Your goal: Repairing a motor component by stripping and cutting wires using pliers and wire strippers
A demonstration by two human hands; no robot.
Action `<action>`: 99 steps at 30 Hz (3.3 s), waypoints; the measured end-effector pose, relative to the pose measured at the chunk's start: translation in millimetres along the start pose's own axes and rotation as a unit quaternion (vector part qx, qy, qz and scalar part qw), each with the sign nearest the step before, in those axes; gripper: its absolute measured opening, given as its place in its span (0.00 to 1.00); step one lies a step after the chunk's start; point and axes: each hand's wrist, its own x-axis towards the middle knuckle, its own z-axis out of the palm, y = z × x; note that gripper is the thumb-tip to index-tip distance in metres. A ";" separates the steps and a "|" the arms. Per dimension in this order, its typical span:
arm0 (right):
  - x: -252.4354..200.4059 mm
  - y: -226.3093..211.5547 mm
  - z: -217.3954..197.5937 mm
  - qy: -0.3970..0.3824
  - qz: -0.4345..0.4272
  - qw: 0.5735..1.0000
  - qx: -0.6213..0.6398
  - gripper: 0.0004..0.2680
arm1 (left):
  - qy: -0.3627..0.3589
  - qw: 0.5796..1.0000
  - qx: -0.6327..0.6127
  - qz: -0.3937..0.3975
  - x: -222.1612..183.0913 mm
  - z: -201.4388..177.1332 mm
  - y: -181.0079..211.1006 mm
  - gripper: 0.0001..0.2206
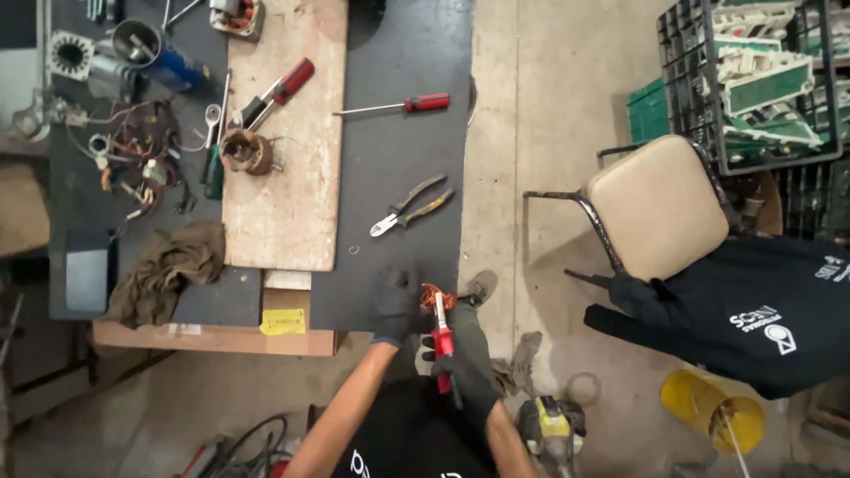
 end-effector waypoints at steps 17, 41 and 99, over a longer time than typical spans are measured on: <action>34.6 72.3 -43.7 0.034 0.042 0.972 -0.230 0.10 | -0.057 0.966 -0.090 -0.236 30.8 7.0 19.6 0.23; 37.3 -49.9 -70.8 -0.089 -0.018 0.843 -0.531 0.30 | 0.029 0.943 -0.112 -0.313 14.6 24.5 5.6 0.22; -60.4 -10.8 -75.8 -0.187 0.079 0.777 -0.595 0.32 | -0.142 0.987 -0.082 -0.002 -40.4 -78.0 -9.3 0.13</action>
